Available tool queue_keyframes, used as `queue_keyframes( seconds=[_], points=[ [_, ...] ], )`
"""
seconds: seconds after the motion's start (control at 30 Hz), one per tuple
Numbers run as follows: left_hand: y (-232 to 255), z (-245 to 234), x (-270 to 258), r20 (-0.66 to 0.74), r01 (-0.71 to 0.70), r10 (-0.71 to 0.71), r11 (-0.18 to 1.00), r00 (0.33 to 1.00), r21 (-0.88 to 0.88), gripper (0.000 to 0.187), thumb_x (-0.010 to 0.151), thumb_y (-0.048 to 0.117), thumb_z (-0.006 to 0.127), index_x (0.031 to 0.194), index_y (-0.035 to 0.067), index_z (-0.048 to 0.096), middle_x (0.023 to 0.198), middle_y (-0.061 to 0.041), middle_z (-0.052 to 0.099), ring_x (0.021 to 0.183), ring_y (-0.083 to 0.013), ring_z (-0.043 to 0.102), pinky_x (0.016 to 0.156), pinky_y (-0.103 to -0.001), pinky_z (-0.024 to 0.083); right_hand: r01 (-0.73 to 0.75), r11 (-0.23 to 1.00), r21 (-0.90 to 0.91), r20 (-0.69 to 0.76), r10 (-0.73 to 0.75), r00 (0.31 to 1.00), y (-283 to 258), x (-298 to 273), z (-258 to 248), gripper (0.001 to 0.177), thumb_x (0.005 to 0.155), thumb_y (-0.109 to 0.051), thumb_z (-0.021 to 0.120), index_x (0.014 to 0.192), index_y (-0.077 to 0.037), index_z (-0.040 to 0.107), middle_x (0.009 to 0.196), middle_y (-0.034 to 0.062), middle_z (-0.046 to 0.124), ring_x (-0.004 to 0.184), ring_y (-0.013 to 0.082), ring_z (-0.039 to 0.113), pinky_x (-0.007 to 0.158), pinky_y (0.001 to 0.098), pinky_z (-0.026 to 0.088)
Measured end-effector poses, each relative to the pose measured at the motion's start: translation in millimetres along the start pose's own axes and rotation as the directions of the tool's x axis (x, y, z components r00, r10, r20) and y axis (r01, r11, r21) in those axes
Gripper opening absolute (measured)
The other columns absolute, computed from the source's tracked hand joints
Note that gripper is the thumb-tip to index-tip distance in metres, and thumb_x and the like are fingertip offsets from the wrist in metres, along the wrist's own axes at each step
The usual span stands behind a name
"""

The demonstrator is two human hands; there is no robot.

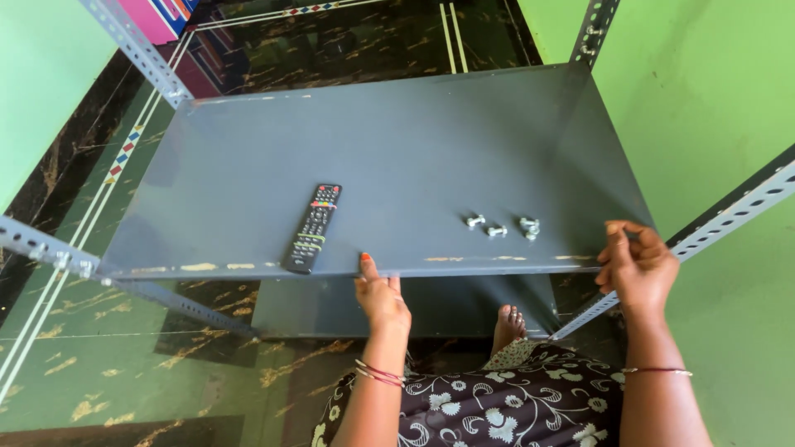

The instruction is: The person assembles a metal shelving unit by hand-tightening bolts into the vertical uprights to secure a grey shelf. They handle multiple bolts and nuts, placing them into the holes of the uprights and tightening them. The person adjusts the shelf position and continues securing the frame.

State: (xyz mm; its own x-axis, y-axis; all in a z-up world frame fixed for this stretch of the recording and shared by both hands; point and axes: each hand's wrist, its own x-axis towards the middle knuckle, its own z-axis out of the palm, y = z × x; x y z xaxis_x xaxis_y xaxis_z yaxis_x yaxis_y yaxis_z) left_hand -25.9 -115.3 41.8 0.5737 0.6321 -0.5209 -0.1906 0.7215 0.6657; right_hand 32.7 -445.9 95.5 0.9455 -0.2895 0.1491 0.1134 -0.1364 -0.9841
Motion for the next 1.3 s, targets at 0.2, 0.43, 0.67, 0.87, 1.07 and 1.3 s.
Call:
queue_keyframes(
  seconds=[0.2,0.43,0.67,0.87,1.07,1.3],
  points=[
    [-22,0,-39,0.013,-0.024,0.024,1.0,1.0,-0.019,0.059,0.099,0.037,0.053,0.147,0.007,0.038,0.154,-0.008,0.046,0.142,-0.0201,0.046,0.12,-0.04,0.036,0.046,0.999,-0.015,-0.038,-0.047,0.998,-3,12,-20,0.02,0.108,-0.017,0.067,0.112,0.003,0.068,0.071,0.0079,0.062,0.044,0.0084,0.05,0.036,0.0254,0.037],
    [-42,-3,-60,0.04,-0.058,0.061,0.996,0.997,-0.072,0.052,0.099,0.036,0.052,0.137,0.003,0.042,0.147,-0.013,0.051,0.137,-0.0223,0.052,0.115,-0.039,0.038,0.044,0.997,-0.064,-0.098,-0.05,0.994,3,20,-33,0.017,0.111,-0.014,0.068,0.112,0.003,0.068,0.079,0.0084,0.066,0.047,0.0091,0.049,0.039,0.0256,0.035],
    [-49,-2,-55,0.043,-0.047,0.049,0.998,0.998,-0.035,0.051,0.102,0.036,0.047,0.137,0.0,0.039,0.15,-0.012,0.049,0.14,-0.0215,0.05,0.12,-0.04,0.039,0.414,0.745,-0.524,0.179,-0.379,0.908,-10,-11,19,0.047,0.098,-0.032,0.072,0.132,0.0,0.066,0.123,0.0231,0.066,0.114,0.0345,0.058,0.101,0.0447,0.047],
    [-52,2,-56,0.005,-0.008,0.009,0.996,1.0,-0.094,0.062,0.103,0.033,0.045,0.15,0.008,0.014,0.155,-0.013,0.045,0.142,-0.0236,0.049,0.122,-0.039,0.037,0.664,0.471,-0.58,0.48,-0.46,0.746,-22,-21,95,0.067,0.089,-0.042,0.072,0.138,0.001,0.056,0.141,0.0237,0.054,0.135,0.0411,0.046,0.112,0.05,0.037],
    [-51,3,-56,0.03,-0.043,0.045,0.997,0.999,-0.059,0.06,0.102,0.031,0.045,0.152,0.006,0.023,0.155,-0.014,0.045,0.14,-0.0245,0.049,0.12,-0.041,0.038,0.779,0.481,-0.403,0.693,-0.396,0.603,-12,-10,172,0.039,0.099,-0.017,0.055,0.136,-0.006,0.06,0.145,0.0171,0.055,0.14,0.0352,0.045,0.117,0.0432,0.035],
    [-48,7,-60,0.034,-0.049,0.051,0.998,0.998,-0.041,0.06,0.102,0.033,0.043,0.153,0.01,0.022,0.153,-0.015,0.045,0.139,-0.0249,0.05,0.118,-0.041,0.041,0.784,0.519,-0.341,0.738,-0.369,0.565,-24,-9,188,0.04,0.099,-0.023,0.058,0.136,-0.005,0.059,0.141,0.017,0.057,0.14,0.0348,0.044,0.117,0.0474,0.032]
  ],
)
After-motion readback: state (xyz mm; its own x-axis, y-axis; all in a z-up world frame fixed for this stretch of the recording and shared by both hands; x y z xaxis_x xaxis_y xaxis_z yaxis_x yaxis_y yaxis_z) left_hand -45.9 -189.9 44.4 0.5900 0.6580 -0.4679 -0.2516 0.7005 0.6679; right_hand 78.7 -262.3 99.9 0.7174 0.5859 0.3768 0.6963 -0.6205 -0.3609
